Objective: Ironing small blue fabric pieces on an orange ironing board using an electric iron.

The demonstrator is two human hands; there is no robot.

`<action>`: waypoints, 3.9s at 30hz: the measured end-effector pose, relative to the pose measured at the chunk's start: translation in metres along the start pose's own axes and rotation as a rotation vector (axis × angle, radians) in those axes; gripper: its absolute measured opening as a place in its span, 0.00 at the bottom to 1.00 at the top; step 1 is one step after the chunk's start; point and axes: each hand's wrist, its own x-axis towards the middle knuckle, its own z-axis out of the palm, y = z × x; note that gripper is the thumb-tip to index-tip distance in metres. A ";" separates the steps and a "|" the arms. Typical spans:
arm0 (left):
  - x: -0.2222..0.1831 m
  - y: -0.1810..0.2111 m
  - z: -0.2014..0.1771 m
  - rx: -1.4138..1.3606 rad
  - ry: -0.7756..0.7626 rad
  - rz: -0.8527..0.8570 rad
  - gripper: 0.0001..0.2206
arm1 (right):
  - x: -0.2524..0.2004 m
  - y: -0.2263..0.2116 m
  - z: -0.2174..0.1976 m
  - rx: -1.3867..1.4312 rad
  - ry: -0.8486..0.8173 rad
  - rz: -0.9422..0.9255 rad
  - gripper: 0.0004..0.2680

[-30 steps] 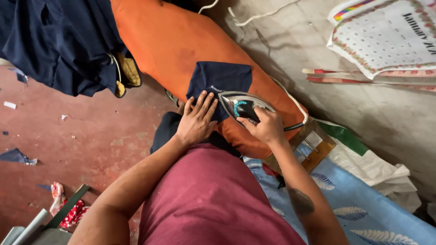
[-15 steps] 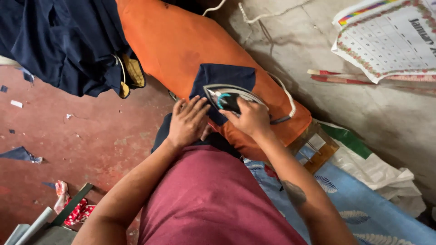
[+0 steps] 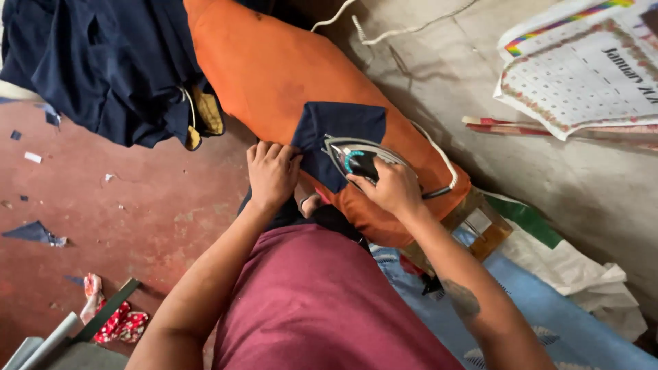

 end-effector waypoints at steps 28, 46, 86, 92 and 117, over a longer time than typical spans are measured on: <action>0.042 -0.007 0.002 -0.060 0.116 -0.213 0.07 | 0.013 -0.020 -0.008 -0.002 -0.166 0.031 0.20; -0.005 -0.004 0.002 -0.272 -0.169 -0.443 0.10 | 0.029 -0.025 -0.014 0.066 -0.303 0.061 0.23; 0.034 0.014 0.003 -0.270 -0.209 -0.560 0.57 | 0.010 -0.016 -0.007 0.031 -0.098 0.028 0.20; 0.032 0.010 0.004 -0.293 -0.158 -0.541 0.53 | 0.032 -0.043 -0.007 0.072 -0.094 0.026 0.21; -0.013 -0.035 -0.023 -0.497 0.127 -0.744 0.08 | 0.113 -0.125 0.004 0.128 -0.169 -0.050 0.22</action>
